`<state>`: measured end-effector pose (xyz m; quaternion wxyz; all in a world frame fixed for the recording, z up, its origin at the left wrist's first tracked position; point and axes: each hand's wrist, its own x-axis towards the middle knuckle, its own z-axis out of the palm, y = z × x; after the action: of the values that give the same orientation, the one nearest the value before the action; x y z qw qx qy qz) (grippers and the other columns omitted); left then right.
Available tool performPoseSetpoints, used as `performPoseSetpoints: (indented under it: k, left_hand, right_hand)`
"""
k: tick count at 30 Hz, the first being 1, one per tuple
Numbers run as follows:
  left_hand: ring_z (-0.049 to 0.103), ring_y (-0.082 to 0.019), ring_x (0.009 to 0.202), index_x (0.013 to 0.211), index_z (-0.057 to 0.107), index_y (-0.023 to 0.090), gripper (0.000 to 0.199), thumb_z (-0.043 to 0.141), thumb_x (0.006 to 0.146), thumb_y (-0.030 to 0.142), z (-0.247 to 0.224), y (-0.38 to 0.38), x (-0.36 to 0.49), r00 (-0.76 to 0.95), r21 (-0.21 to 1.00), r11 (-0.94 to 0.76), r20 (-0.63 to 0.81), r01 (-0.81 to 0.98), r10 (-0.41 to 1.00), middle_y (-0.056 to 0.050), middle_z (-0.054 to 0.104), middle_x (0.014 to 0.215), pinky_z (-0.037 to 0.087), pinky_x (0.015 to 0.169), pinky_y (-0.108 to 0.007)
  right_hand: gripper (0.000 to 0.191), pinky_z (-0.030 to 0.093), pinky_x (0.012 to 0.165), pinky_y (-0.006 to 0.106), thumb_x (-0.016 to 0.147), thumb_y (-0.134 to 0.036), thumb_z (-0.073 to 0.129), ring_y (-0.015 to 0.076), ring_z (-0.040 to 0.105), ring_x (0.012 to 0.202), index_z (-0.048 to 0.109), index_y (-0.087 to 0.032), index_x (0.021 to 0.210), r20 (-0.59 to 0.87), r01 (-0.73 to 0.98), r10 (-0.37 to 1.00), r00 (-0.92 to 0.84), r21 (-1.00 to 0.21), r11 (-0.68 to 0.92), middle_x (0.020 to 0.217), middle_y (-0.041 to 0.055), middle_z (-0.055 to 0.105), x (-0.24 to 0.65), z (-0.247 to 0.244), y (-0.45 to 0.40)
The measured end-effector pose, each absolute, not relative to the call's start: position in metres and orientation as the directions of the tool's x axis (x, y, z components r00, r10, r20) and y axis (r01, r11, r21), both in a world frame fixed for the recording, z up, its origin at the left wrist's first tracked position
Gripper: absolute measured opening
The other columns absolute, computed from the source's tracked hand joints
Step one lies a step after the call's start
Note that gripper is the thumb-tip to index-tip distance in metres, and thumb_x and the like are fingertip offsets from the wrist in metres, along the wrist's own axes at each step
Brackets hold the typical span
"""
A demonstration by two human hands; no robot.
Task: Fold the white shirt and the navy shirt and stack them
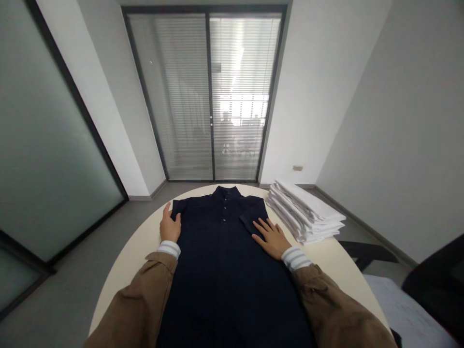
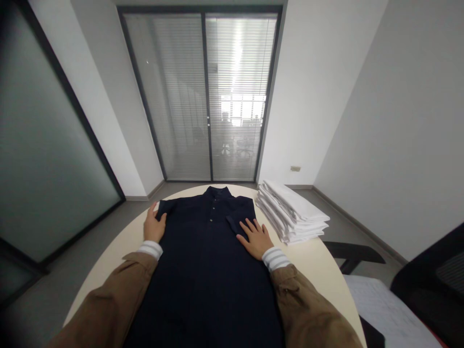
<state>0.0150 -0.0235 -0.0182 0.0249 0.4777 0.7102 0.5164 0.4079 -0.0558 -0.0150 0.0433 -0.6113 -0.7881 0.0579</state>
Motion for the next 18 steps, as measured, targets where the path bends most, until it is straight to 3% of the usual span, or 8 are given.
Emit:
performPoseSetpoints:
  k: [3,7,10,14,18]
  left_hand:
    - [0.066,-0.027,0.111,0.145,0.046,0.021,0.054,0.057,0.092,0.019,-0.018,-0.027,0.023,-0.334,0.583,-0.001,0.466,0.812,0.819,-0.013,0.069,0.120,0.050,0.098,-0.040]
    - [0.064,-0.026,0.111,0.150,0.037,0.019,0.066,0.062,0.089,0.017,-0.018,-0.032,0.035,-0.031,0.341,-0.125,0.418,0.932,0.908,-0.011,0.068,0.123,0.049,0.097,-0.038]
    - [0.062,-0.027,0.111,0.144,0.044,0.019,0.063,0.065,0.086,0.016,-0.015,-0.036,0.040,0.048,0.244,-0.160,0.408,0.957,0.912,-0.010,0.067,0.122,0.049,0.095,-0.038]
    - [0.066,-0.021,0.095,0.128,0.057,0.021,0.040,0.061,0.088,0.017,-0.011,-0.039,0.041,-0.033,0.311,-0.100,0.396,0.945,0.918,-0.005,0.069,0.106,0.050,0.084,-0.031]
    - [0.067,-0.019,0.091,0.120,0.061,0.024,0.029,0.061,0.091,0.029,-0.007,-0.041,0.046,0.006,0.360,-0.125,0.315,0.924,0.949,-0.002,0.071,0.099,0.049,0.079,-0.027]
  right_hand:
    - [0.070,0.014,0.120,0.056,0.095,-0.069,0.024,0.0320,0.014,0.151,0.029,-0.033,0.155,-0.005,0.959,0.969,-0.249,-0.144,0.245,0.164,-0.0003,0.022,0.408,-0.014,-0.056]
    - [0.070,0.014,0.120,0.056,0.095,-0.069,0.024,0.0321,0.013,0.151,0.029,-0.033,0.155,-0.008,0.958,0.969,-0.249,-0.148,0.245,0.164,-0.0001,0.021,0.407,-0.013,-0.057]
    - [0.070,0.014,0.120,0.056,0.095,-0.069,0.024,0.0324,0.014,0.151,0.030,-0.033,0.155,-0.006,0.957,0.968,-0.251,-0.151,0.248,0.164,0.0000,0.022,0.408,-0.013,-0.058]
    - [0.070,0.013,0.120,0.056,0.095,-0.070,0.024,0.0322,0.013,0.151,0.029,-0.033,0.155,0.000,0.956,0.967,-0.253,-0.154,0.250,0.164,-0.0004,0.022,0.408,-0.013,-0.057]
    - [0.072,0.013,0.120,0.056,0.095,-0.071,0.022,0.0321,0.013,0.151,0.029,-0.033,0.155,-0.001,0.955,0.966,-0.257,-0.156,0.254,0.164,0.0002,0.021,0.409,-0.016,-0.056]
